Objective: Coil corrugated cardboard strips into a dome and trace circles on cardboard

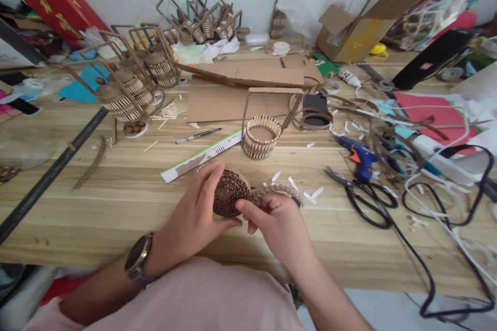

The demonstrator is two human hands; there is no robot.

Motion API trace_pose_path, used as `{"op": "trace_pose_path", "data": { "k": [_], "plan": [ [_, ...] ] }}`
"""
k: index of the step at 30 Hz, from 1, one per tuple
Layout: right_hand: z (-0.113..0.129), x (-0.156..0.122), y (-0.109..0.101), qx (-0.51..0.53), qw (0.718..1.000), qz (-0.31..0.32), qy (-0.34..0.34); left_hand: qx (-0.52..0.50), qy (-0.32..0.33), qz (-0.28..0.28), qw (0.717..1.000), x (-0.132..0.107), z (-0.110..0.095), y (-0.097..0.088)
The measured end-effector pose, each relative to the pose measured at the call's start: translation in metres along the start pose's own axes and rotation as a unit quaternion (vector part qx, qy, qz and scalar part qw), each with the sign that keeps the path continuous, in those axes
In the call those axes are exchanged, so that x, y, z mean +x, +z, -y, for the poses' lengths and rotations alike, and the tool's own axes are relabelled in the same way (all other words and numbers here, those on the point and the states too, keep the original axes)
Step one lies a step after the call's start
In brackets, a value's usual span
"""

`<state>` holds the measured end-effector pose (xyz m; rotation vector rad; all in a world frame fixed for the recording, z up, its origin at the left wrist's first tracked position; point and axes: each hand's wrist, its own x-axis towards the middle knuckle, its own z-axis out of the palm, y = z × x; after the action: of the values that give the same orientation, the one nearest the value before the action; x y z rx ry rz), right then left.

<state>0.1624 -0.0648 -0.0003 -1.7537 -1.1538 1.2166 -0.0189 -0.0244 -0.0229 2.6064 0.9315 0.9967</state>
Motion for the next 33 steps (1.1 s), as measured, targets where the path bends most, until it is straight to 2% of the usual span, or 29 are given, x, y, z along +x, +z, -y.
{"op": "trace_pose_path", "data": {
  "k": [2, 4, 9, 13, 16, 18, 20, 23, 26, 29, 33],
  "plan": [
    [-0.001, -0.001, 0.004, 0.010, 1.000, 0.009, 0.007, -0.002, -0.011, -0.018, 1.000, 0.000, -0.004, 0.003],
    [0.000, -0.002, 0.003, -0.002, 0.999, 0.031, 0.011, -0.004, 0.001, -0.009, 1.000, 0.001, -0.003, 0.002],
    [0.007, -0.002, -0.012, -0.083, 0.994, 0.074, -0.015, 0.007, 0.089, 0.064, 0.994, 0.006, 0.004, -0.014],
    [0.014, 0.002, -0.021, -0.097, 0.989, 0.101, -0.038, 0.051, 0.175, 0.144, 0.973, 0.007, 0.008, -0.021],
    [0.015, 0.004, -0.023, -0.116, 0.984, 0.126, -0.045, 0.065, 0.215, 0.178, 0.958, 0.007, 0.012, -0.022],
    [0.012, 0.004, -0.023, -0.116, 0.985, 0.117, -0.052, 0.070, 0.213, 0.175, 0.959, 0.007, 0.015, -0.022],
    [0.007, 0.004, -0.021, -0.099, 0.990, 0.081, -0.060, 0.077, 0.182, 0.147, 0.969, 0.006, 0.015, -0.020],
    [-0.001, 0.004, -0.015, -0.060, 0.995, 0.032, -0.072, 0.073, 0.081, 0.090, 0.990, 0.003, 0.009, -0.012],
    [-0.003, 0.004, -0.009, -0.035, 0.997, 0.012, -0.061, 0.044, 0.005, 0.069, 0.997, 0.001, 0.001, -0.003],
    [-0.001, 0.004, -0.008, -0.055, 0.997, 0.033, -0.041, 0.039, 0.031, 0.083, 0.995, 0.002, -0.001, -0.002],
    [0.004, 0.005, -0.013, -0.092, 0.991, 0.093, -0.024, 0.105, 0.150, 0.124, 0.975, 0.010, 0.005, -0.012]
  ]
}}
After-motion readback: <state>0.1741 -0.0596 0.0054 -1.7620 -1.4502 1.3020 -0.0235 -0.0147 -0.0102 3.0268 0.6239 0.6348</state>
